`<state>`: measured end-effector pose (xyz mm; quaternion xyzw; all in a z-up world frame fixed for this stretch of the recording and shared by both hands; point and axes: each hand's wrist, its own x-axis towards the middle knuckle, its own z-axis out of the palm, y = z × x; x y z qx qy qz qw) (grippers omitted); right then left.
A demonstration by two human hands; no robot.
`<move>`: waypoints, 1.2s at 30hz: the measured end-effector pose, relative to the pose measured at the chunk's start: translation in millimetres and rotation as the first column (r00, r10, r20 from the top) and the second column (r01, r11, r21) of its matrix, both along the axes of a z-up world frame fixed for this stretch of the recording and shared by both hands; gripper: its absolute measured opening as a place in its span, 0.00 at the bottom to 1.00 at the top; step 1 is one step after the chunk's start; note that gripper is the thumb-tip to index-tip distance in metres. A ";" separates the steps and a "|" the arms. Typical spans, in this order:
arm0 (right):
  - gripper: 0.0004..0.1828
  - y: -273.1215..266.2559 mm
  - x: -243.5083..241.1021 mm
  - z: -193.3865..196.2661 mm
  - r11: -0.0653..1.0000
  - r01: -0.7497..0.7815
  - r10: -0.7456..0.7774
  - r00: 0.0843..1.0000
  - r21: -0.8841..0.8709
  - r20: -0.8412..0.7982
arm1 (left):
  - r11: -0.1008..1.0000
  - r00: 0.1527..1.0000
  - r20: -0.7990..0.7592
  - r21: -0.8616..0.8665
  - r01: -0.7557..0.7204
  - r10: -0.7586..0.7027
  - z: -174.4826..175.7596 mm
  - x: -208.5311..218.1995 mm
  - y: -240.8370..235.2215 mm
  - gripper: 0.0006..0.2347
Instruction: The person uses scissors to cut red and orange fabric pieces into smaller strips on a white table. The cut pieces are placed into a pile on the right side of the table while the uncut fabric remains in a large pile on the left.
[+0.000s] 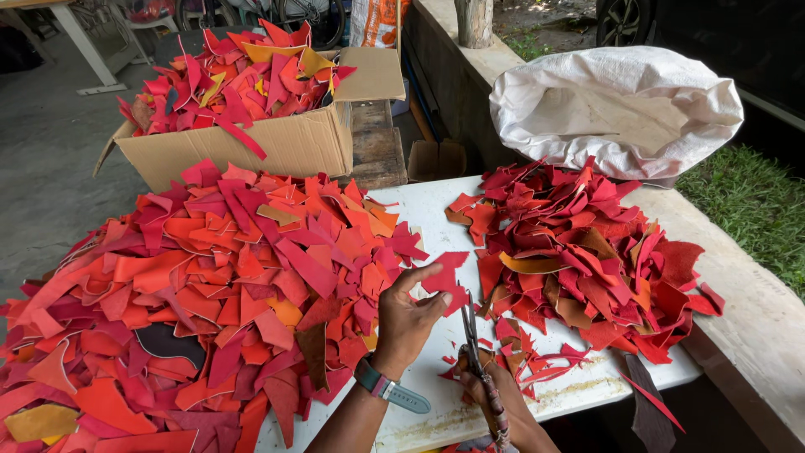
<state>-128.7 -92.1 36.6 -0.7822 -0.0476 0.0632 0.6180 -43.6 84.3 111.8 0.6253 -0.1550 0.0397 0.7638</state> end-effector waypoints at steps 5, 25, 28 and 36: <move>0.18 12.7 4.1 3.5 0.997 0.061 -0.056 0.994 0.052 -0.090 | 0.999 0.999 0.046 0.032 -0.007 0.005 4.7 -2.8 -9.1 0.17; 0.20 23.7 6.9 5.6 0.978 0.141 -0.161 0.978 -0.155 -0.129 | 0.979 0.981 0.064 -0.101 -0.178 0.185 -4.5 -16.6 -21.9 0.16; 0.18 25.0 6.2 -4.6 0.986 0.169 -0.169 0.970 -0.014 -0.175 | 0.979 0.982 0.063 -0.106 -0.173 0.180 -6.0 -16.6 -22.4 0.16; 0.16 19.2 9.1 -23.5 0.981 0.163 -0.140 0.972 0.110 -0.190 | 0.995 0.995 0.067 0.058 -0.080 0.076 -6.8 -10.4 -14.1 0.17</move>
